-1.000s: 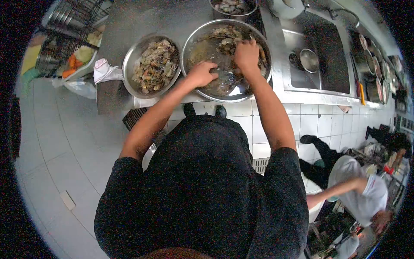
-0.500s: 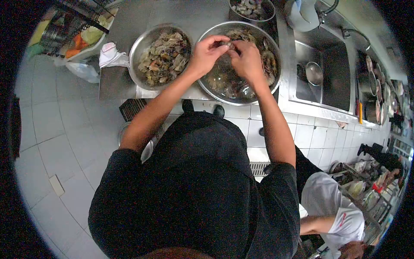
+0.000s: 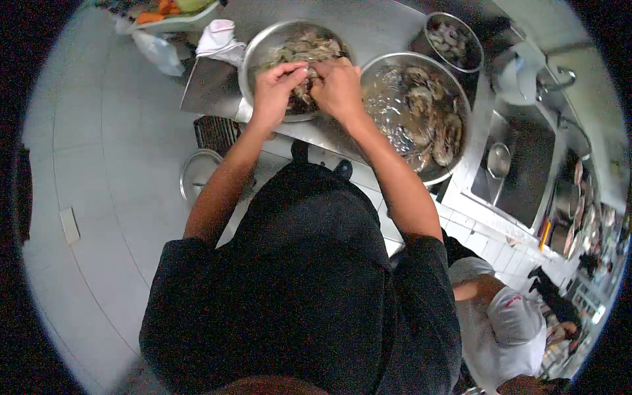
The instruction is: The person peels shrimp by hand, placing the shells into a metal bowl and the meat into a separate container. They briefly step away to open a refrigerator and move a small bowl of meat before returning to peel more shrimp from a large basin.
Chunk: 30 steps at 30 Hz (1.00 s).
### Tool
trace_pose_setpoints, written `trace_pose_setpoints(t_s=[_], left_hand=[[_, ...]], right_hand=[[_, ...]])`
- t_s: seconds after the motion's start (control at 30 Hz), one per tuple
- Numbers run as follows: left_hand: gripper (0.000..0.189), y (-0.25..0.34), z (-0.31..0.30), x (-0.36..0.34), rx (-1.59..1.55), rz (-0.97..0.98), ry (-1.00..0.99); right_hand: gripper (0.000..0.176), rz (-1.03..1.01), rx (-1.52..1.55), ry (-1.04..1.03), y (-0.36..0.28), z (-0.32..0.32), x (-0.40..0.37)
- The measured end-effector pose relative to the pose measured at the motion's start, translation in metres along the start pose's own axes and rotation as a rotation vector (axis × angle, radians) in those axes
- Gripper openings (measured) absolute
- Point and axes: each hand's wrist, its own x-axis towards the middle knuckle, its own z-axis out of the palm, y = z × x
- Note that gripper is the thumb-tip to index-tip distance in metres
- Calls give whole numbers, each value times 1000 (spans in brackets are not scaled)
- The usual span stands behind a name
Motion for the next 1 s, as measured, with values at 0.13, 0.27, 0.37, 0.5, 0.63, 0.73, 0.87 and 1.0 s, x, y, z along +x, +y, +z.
trace_pose_setpoints(t_s=[0.13,0.27,0.37,0.5,0.63,0.73,0.87,1.0], left_hand=[[25,-2,-43,1,-259,-276,83],[26,2,-76,-4,-285,-293,49],[26,11,-70,-10,-202,-368,69],[27,7,-41,0,-37,-216,-127],[28,6,23,18,217,-154,-371],[24,-11,78,30,684,374,-461],[19,-61,133,39,942,406,-702],[19,-76,152,44,997,362,-788]], right_hand=[[29,-105,10,-70,-22,28,27],[24,-108,-41,-34,-32,43,54],[22,0,-37,27,-14,41,72],[28,113,-184,75,11,-9,51],[13,422,-407,-116,82,-37,-23],[11,266,-685,-200,121,-31,-85],[14,609,-313,-10,100,-50,-108],[22,959,36,77,81,-63,-115]])
